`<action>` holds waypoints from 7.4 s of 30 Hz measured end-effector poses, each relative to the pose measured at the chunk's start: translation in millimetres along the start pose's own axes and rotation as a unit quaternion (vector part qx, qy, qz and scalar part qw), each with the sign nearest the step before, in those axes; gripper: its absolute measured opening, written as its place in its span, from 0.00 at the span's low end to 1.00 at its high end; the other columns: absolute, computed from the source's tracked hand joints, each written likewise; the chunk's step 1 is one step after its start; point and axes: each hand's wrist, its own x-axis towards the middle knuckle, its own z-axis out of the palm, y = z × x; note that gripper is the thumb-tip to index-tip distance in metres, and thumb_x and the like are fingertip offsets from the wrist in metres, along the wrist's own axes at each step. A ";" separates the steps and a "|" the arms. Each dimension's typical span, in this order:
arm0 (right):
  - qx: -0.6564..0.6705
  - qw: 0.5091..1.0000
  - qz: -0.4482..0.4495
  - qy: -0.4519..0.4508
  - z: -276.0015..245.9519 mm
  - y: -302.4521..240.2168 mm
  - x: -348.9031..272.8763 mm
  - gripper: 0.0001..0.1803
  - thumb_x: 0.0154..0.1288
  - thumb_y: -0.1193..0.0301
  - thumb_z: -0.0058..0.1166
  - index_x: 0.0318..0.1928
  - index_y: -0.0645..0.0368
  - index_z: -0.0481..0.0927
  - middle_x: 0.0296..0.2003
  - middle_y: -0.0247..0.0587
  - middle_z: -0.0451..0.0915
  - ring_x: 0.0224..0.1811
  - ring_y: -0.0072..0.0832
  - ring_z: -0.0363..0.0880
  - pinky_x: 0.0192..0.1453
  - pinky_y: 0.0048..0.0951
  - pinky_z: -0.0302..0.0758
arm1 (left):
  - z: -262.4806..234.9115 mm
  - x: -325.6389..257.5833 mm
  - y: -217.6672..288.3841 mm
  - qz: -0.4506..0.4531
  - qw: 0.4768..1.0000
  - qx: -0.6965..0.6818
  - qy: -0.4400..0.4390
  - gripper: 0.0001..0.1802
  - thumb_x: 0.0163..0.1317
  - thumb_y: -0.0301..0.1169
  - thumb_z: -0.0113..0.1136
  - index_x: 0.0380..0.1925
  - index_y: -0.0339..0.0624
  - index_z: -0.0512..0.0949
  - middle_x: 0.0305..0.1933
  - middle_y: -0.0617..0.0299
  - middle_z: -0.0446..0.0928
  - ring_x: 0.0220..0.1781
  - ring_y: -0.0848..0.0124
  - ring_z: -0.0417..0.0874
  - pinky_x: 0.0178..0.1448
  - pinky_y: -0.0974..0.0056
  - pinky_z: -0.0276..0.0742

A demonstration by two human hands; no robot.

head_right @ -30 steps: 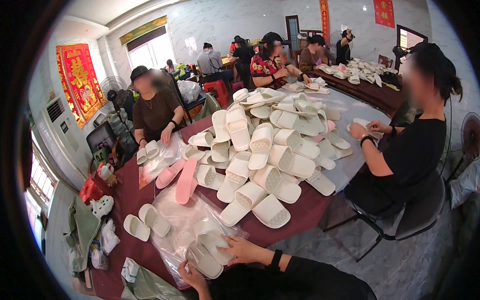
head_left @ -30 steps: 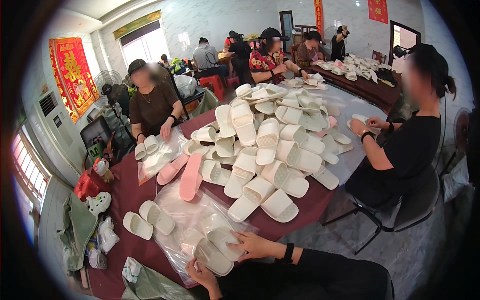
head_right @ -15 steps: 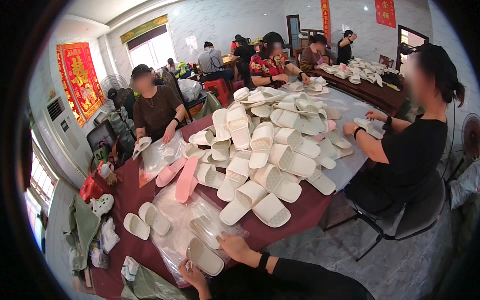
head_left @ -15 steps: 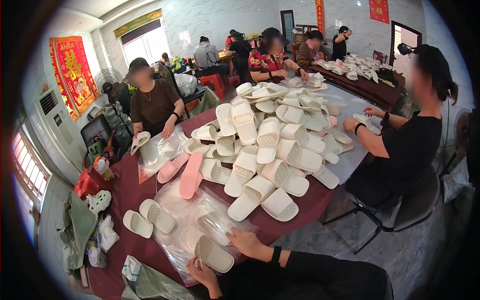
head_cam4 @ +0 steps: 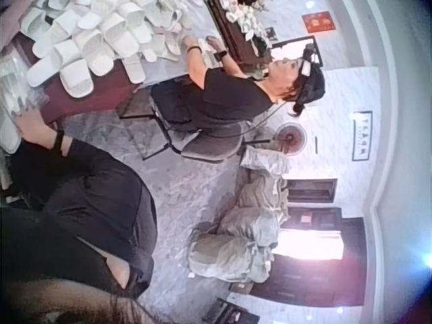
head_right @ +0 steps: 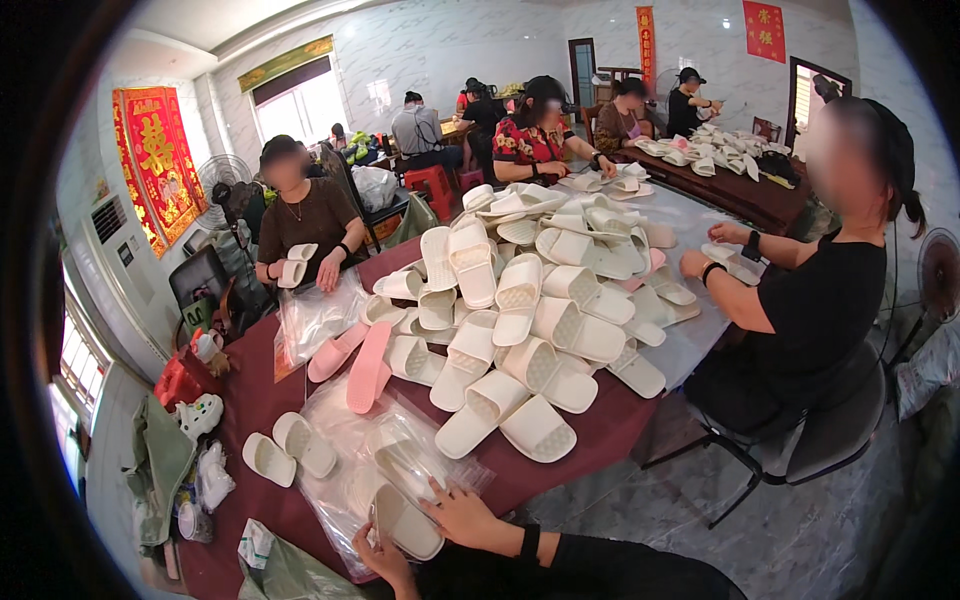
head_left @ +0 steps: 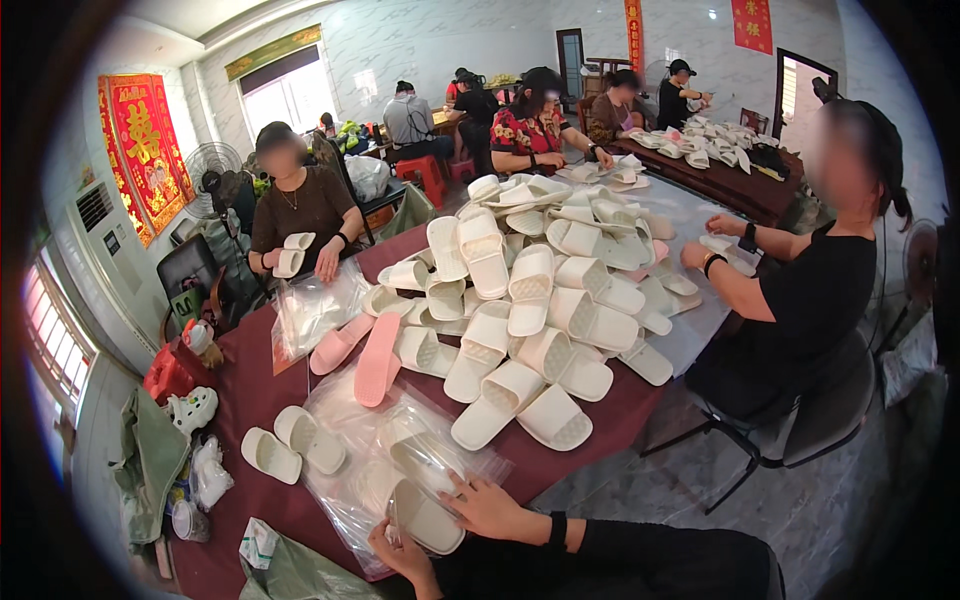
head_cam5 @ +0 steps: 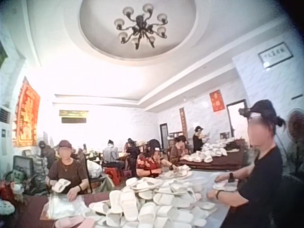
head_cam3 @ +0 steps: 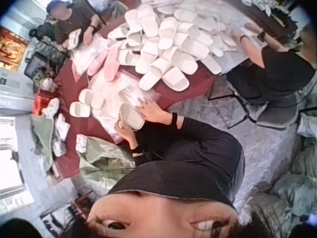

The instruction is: Packing finished slippers into plastic bags at a manufacturing workstation.

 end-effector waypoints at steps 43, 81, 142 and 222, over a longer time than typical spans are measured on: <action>-0.036 0.995 -0.080 0.050 35.0 -31.5 47.2 0.28 0.55 0.58 0.58 0.57 0.46 0.72 0.69 0.48 0.55 0.68 0.51 0.58 0.65 0.63 0.55 | -4.0 -3.0 -1.8 0.080 0.996 -0.018 -0.028 0.13 0.57 0.15 0.49 0.41 0.34 0.78 0.52 0.47 0.77 0.53 0.53 0.77 0.55 0.59 0.72; 0.167 0.960 0.059 0.216 -17.2 -9.9 52.6 0.20 0.52 0.76 0.52 0.48 0.46 0.80 0.61 0.37 0.69 0.69 0.44 0.56 0.69 0.65 0.37 | -36.0 -1.9 75.0 0.068 0.979 0.159 -0.107 0.19 0.56 0.36 0.62 0.48 0.44 0.78 0.61 0.45 0.67 0.57 0.49 0.70 0.59 0.51 0.64; 0.801 0.450 0.342 -0.197 53.4 -265.2 31.1 0.14 0.76 0.65 0.35 0.48 0.59 0.71 0.40 0.36 0.76 0.42 0.22 0.74 0.45 0.27 0.73 | -278.1 -187.3 -82.9 -0.575 0.621 0.276 -0.455 0.18 0.51 0.44 0.57 0.33 0.42 0.82 0.35 0.54 0.82 0.36 0.63 0.82 0.40 0.61 0.75; 0.284 0.792 -0.518 -0.153 83.5 -214.3 -22.9 0.14 0.56 0.61 0.58 0.40 0.53 0.75 0.36 0.35 0.76 0.48 0.35 0.73 0.68 0.50 0.54 | -255.9 -216.3 -104.8 -0.283 0.637 0.029 -0.716 0.18 0.68 0.42 0.47 0.44 0.38 0.76 0.36 0.65 0.80 0.35 0.69 0.80 0.41 0.63 0.75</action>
